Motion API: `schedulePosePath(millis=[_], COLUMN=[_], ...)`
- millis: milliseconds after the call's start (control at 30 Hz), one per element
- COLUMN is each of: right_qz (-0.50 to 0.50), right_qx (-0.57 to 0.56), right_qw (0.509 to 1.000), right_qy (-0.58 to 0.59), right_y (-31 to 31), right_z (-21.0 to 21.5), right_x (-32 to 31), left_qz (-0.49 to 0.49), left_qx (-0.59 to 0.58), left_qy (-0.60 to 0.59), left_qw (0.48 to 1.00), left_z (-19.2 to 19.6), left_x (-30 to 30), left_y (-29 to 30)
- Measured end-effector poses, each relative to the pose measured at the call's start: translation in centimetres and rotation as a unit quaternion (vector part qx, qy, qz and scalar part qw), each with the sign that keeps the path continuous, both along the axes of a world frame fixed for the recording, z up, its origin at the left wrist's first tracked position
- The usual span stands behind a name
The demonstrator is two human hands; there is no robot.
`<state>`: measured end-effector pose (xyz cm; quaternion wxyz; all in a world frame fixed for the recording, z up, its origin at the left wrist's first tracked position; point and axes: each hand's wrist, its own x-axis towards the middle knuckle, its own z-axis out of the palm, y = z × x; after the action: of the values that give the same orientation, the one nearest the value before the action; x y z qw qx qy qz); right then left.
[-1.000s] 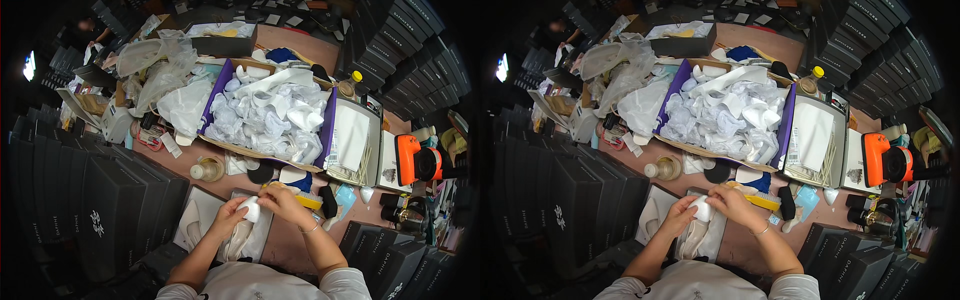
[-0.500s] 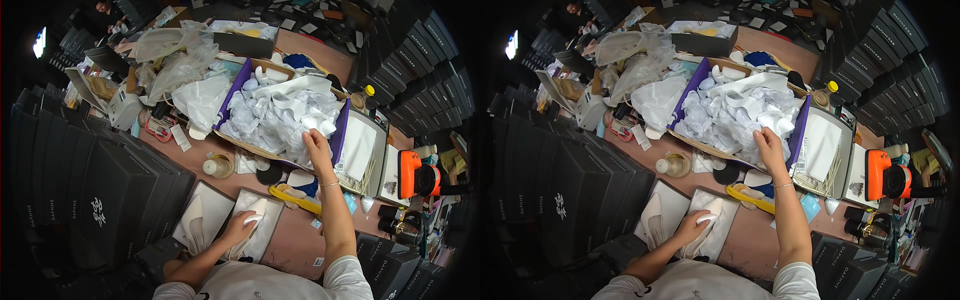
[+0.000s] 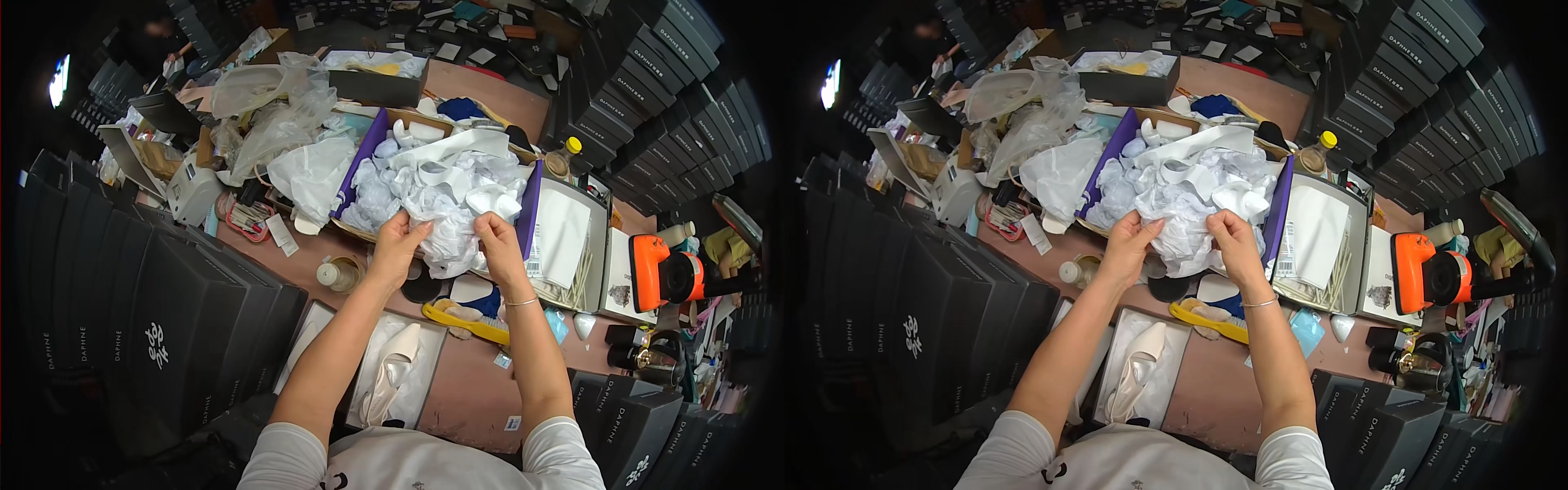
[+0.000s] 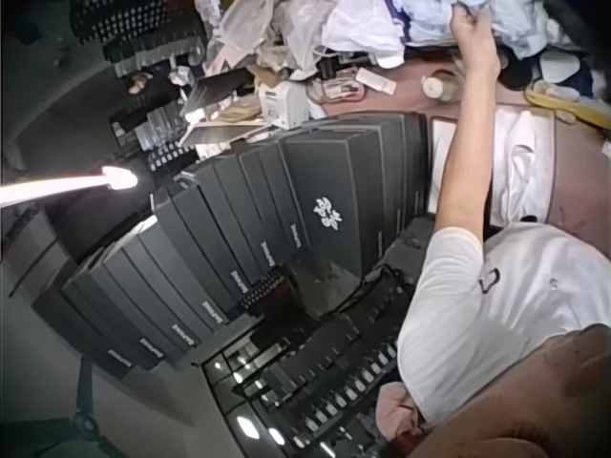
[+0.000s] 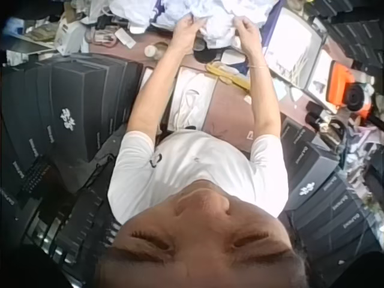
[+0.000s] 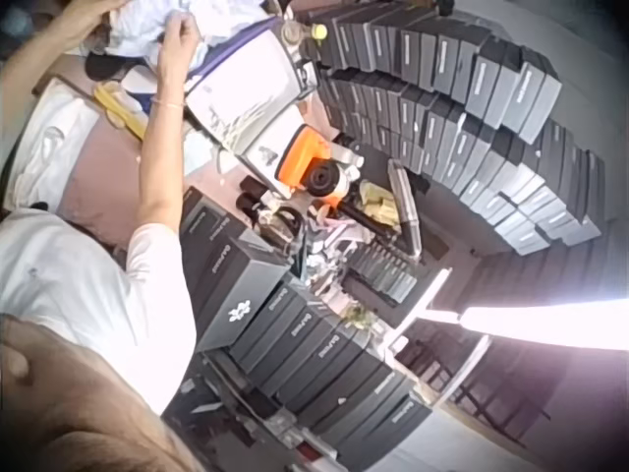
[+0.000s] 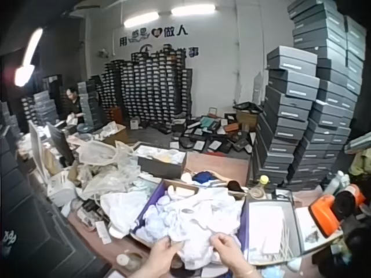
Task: Inspecting, labeling, and packaging white high-heeled shoes into boxes with tissue paper.
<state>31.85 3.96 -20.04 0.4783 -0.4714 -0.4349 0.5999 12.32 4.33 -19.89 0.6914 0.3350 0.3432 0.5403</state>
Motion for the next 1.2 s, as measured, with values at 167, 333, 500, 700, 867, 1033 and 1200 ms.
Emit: schedulePosePath(millis=[167,333,500,700,867,1033,1200], right_qz=[-0.104,-0.242,0.003,0.128,0.209,0.27,0.231], right_qx=[0.015,0.17,0.297,0.243,0.351,0.21,0.289], right_qw=[0.994,0.933,0.826,0.714,0.616,0.691,0.712], right_qy=[-0.027,-0.204,-0.479,-0.644,-0.673,-0.637,-0.597], right_y=[1.5,3.8,4.1,5.3,6.2,5.9,3.5], right_z=[-0.3,1.7,2.5,-8.1,-12.6,-11.2,-1.0], right_x=[1.3,5.1,4.3,4.7,1.1,0.4,-2.1], left_qz=[0.079,0.122,0.031,-0.072,-0.111,-0.142,-0.111], left_qx=[-0.099,-0.013,0.015,0.07,0.088,0.091,0.074], left_qy=[-0.032,0.123,0.216,0.42,0.451,0.443,0.443], left_qw=[0.991,0.985,0.976,0.902,0.881,0.881,0.887], left_z=[-2.2,-1.7,-2.7,-4.1,-5.7,-5.7,-6.8], left_x=[-1.4,-2.3,-2.8,-2.8,-2.9,-2.5,-3.8], left_y=[-0.2,-0.7,-3.7,-10.6,-13.8,-14.0,-14.4])
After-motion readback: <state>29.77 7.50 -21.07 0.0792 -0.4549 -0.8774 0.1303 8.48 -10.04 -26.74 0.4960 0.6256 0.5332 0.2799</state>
